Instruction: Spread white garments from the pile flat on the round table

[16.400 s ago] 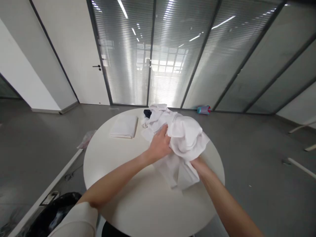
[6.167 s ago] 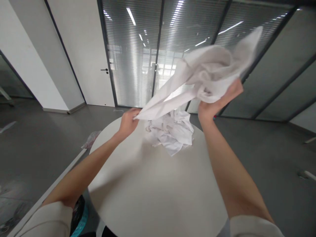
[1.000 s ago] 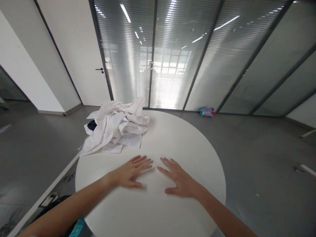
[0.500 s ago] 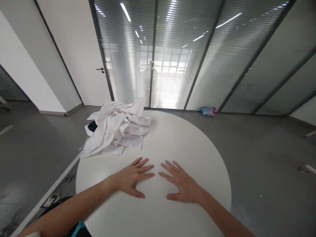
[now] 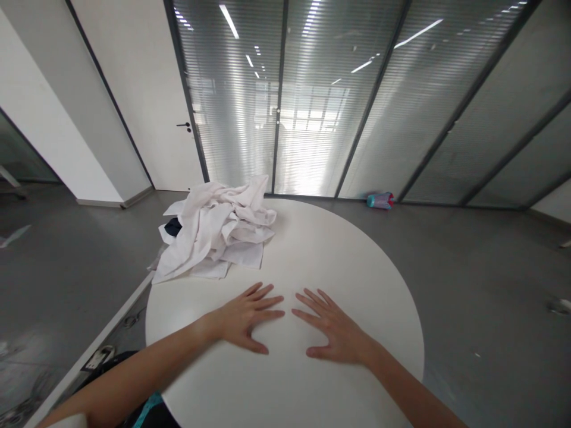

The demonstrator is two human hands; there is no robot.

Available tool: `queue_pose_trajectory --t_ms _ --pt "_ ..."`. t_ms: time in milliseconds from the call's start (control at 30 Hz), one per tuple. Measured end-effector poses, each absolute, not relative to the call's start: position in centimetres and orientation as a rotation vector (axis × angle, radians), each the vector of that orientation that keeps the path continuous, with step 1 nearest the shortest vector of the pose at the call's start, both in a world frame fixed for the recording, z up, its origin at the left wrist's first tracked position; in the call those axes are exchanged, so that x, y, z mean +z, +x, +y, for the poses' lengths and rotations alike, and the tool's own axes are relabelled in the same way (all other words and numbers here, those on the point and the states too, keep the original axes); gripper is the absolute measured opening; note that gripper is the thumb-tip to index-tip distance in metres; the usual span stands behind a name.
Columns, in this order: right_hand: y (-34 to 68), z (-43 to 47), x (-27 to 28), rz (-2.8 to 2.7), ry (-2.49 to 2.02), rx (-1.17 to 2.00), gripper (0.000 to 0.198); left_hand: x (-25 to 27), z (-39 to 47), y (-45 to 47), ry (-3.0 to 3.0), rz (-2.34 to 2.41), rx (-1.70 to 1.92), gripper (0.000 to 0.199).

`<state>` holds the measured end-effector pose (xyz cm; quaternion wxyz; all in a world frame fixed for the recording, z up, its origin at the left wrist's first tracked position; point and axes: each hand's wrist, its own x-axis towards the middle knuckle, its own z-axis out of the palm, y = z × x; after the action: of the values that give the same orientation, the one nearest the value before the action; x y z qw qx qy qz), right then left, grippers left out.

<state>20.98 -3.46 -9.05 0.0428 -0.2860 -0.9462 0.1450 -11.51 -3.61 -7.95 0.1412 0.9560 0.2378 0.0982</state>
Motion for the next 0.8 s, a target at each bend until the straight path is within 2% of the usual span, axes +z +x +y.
queue_pose_trajectory --t_ms 367,433,500,600,633,733,800 --pt "21.0 -3.5 -8.9 -2.815 -0.869 0.520 0.082 -8.0 -3.5 -11.5 2.746 0.669 0.306 0.090" --pt "21.0 -3.3 -9.1 -2.716 -0.890 0.597 0.069 -8.2 -3.5 -11.4 2.743 0.682 0.311 0.090" --pt "21.2 -2.8 -9.8 -2.450 -1.029 0.726 0.049 -8.4 -3.4 -11.4 2.738 0.708 0.371 0.078" --pt "21.7 -1.4 -10.9 -1.887 -1.356 0.908 0.046 -7.5 -2.2 -12.4 2.702 0.877 0.694 0.030" --pt "21.9 -0.7 -11.1 -1.756 -1.427 0.943 0.045 -6.7 -1.3 -13.2 2.679 0.984 0.874 0.023" --pt "21.3 1.1 -10.0 -1.653 -1.458 0.977 0.040 -2.5 3.0 -17.3 2.527 1.377 1.458 0.023" --pt "19.9 2.5 -8.1 -1.683 -1.396 0.951 0.038 0.7 6.7 -20.8 2.328 1.642 1.729 0.036"
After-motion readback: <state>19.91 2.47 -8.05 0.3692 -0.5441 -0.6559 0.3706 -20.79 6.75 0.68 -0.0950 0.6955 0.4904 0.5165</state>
